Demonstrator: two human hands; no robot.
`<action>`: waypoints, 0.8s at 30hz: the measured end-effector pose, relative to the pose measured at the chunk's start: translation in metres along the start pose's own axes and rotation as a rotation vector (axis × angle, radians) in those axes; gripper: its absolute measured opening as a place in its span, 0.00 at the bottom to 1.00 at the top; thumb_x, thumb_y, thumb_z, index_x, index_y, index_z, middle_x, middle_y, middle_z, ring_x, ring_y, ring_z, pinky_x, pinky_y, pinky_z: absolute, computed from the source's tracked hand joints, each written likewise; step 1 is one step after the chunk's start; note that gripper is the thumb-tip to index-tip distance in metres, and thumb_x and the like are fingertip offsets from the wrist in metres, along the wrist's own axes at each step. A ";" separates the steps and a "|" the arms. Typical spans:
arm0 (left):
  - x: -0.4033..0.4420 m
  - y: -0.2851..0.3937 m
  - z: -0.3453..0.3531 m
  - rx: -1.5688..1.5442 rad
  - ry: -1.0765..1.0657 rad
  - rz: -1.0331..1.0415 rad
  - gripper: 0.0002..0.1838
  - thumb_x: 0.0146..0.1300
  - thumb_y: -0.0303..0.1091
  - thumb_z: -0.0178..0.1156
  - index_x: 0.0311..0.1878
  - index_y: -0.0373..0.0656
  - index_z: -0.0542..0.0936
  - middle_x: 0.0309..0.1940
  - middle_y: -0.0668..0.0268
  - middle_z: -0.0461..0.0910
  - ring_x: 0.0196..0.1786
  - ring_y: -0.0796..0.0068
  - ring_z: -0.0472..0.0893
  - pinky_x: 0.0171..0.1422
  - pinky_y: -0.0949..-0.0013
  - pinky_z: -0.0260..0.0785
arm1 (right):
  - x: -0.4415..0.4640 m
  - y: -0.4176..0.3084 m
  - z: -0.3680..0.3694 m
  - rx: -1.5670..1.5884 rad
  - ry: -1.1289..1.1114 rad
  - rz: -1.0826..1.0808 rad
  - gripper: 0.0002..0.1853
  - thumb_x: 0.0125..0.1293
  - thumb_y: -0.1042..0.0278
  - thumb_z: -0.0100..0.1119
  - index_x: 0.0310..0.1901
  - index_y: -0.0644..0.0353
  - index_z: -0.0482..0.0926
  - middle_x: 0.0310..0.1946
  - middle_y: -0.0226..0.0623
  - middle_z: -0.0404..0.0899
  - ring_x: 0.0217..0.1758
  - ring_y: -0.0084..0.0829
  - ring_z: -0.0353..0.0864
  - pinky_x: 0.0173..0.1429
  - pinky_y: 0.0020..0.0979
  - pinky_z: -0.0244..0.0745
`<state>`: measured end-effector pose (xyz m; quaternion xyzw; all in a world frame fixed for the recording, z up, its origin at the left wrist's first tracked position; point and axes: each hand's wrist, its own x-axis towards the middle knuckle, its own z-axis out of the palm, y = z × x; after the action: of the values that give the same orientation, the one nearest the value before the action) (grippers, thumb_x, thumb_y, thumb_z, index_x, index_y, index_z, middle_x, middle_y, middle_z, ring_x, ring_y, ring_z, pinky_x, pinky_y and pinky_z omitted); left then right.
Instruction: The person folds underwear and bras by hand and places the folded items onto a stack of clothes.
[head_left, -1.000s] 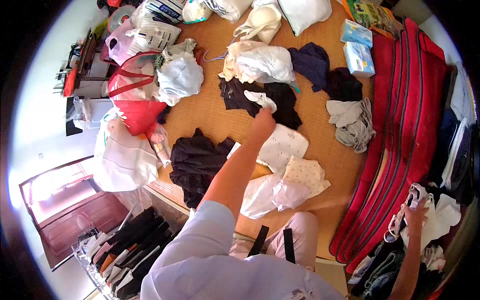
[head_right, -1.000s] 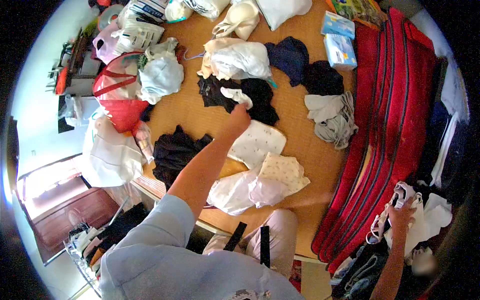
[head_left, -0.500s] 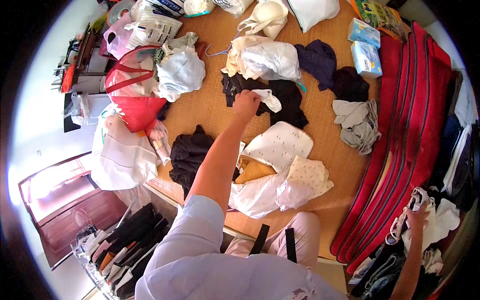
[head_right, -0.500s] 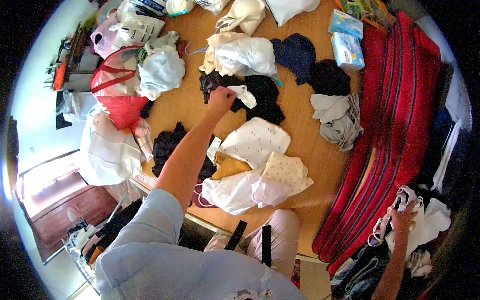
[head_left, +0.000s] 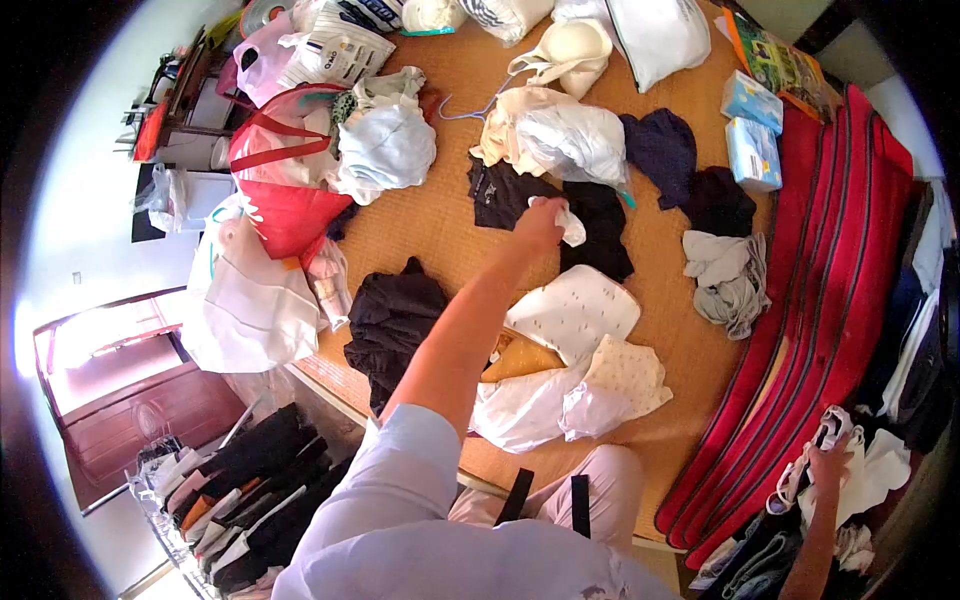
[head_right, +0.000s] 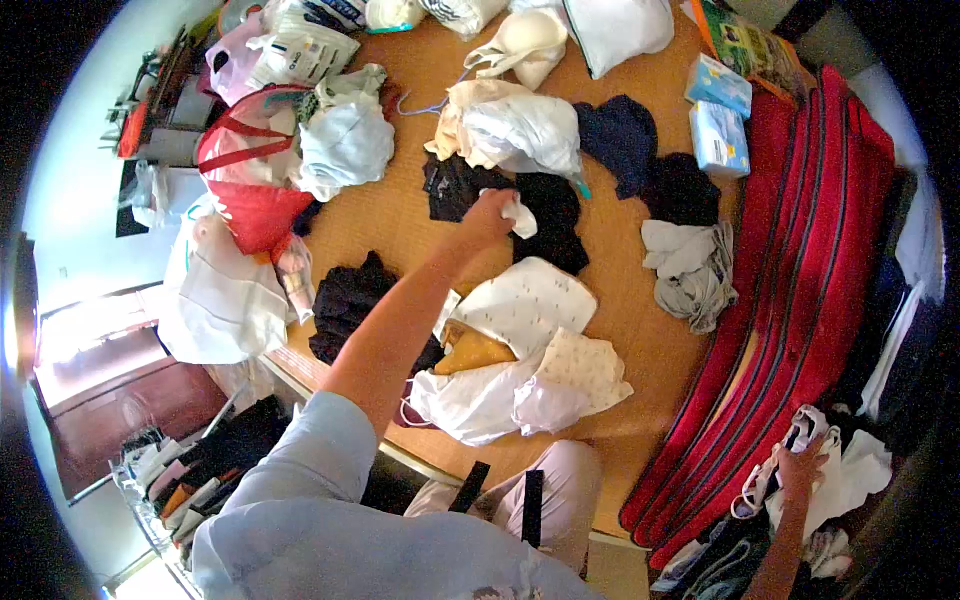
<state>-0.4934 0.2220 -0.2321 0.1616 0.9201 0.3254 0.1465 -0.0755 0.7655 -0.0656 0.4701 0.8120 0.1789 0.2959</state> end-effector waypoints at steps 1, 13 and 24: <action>0.000 0.002 -0.002 0.047 -0.055 -0.023 0.24 0.48 0.26 0.59 0.52 0.40 0.70 0.46 0.54 0.72 0.48 0.56 0.73 0.53 0.63 0.66 | -0.001 -0.006 -0.009 -0.034 -0.065 0.018 0.48 0.46 0.52 0.58 0.67 0.53 0.43 0.62 0.55 0.49 0.64 0.55 0.50 0.56 0.63 0.54; -0.041 -0.121 -0.151 0.140 0.409 -0.589 0.41 0.47 0.52 0.63 0.58 0.33 0.61 0.54 0.43 0.66 0.55 0.54 0.69 0.56 0.60 0.62 | -0.011 -0.021 -0.027 -0.101 -0.130 0.039 0.49 0.43 0.56 0.60 0.66 0.50 0.43 0.61 0.60 0.50 0.62 0.53 0.56 0.57 0.59 0.54; 0.121 0.042 0.011 -0.373 0.292 -0.279 0.29 0.45 0.29 0.62 0.54 0.41 0.67 0.48 0.56 0.71 0.48 0.61 0.72 0.52 0.61 0.67 | -0.010 -0.024 -0.037 -0.314 -0.229 0.007 0.46 0.53 0.43 0.54 0.67 0.53 0.43 0.68 0.35 0.39 0.67 0.50 0.47 0.52 0.55 0.65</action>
<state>-0.5900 0.3070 -0.2329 -0.0450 0.8689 0.4860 0.0831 -0.1112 0.7440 -0.0483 0.4385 0.7335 0.2496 0.4554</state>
